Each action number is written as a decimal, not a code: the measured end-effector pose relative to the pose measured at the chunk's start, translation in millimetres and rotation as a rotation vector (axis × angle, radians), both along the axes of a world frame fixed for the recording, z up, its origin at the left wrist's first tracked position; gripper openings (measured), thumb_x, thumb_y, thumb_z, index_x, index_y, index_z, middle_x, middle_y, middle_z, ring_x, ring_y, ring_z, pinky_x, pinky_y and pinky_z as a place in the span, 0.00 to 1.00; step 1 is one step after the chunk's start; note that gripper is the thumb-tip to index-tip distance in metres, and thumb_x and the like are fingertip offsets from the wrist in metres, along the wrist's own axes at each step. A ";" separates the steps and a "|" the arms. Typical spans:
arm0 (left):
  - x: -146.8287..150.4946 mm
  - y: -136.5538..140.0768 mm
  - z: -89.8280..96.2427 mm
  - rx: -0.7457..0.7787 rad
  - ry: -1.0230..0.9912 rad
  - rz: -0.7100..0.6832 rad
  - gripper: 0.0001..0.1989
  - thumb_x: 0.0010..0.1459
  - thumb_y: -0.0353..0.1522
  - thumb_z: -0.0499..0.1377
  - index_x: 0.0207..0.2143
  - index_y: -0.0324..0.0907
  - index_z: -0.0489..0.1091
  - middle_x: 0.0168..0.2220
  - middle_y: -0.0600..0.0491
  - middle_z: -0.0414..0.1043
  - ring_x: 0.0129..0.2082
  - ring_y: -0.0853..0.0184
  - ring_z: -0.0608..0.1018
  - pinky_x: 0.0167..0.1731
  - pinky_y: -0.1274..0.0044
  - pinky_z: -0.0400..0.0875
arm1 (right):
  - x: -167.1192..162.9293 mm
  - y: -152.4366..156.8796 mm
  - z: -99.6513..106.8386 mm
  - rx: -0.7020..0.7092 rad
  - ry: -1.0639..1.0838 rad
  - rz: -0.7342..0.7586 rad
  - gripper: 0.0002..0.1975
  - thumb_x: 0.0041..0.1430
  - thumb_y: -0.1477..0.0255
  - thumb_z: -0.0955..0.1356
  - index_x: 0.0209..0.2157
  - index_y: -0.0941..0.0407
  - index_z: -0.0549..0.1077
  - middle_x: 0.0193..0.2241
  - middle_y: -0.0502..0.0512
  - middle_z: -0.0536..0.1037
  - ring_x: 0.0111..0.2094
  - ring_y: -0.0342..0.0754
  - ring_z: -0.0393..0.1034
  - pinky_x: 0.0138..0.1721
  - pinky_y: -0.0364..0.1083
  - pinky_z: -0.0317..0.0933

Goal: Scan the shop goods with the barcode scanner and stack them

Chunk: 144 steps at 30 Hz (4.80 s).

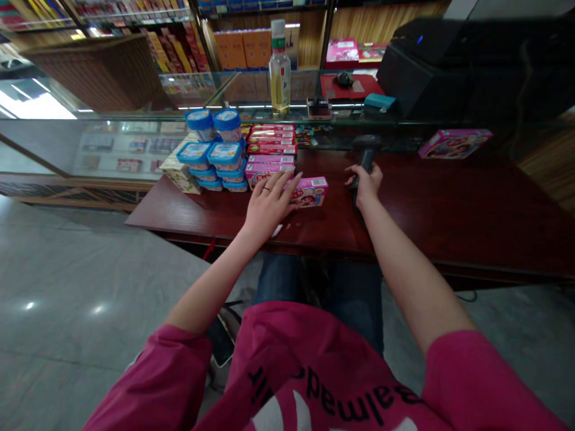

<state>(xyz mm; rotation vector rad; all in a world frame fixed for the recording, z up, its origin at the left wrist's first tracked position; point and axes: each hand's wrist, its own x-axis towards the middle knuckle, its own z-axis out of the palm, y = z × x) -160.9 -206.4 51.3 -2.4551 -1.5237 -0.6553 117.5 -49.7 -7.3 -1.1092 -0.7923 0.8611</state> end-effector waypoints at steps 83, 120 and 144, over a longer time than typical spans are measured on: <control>175.5 216.1 -70.8 -0.091 -0.950 -0.147 0.28 0.51 0.13 0.55 0.49 0.44 0.76 0.54 0.45 0.81 0.59 0.56 0.79 0.66 0.63 0.72 | 96.8 -109.2 24.2 0.027 0.012 0.241 0.22 0.47 0.58 0.81 0.33 0.50 0.70 0.23 0.42 0.74 0.17 0.41 0.65 0.15 0.42 0.68; 39.7 43.7 -43.2 -0.141 -0.509 -0.408 0.23 0.72 0.28 0.57 0.66 0.51 0.73 0.67 0.45 0.65 0.59 0.59 0.78 0.63 0.66 0.74 | 31.4 -109.4 12.9 0.041 0.086 0.185 0.21 0.44 0.56 0.80 0.32 0.53 0.72 0.24 0.46 0.75 0.18 0.41 0.63 0.15 0.42 0.62; -76.3 0.6 -33.5 0.043 -0.210 -0.082 0.34 0.67 0.30 0.64 0.73 0.57 0.66 0.74 0.50 0.66 0.75 0.50 0.68 0.73 0.56 0.56 | -2.1 -118.4 11.5 0.066 0.117 0.276 0.19 0.44 0.61 0.78 0.31 0.54 0.71 0.21 0.45 0.76 0.16 0.40 0.64 0.16 0.41 0.68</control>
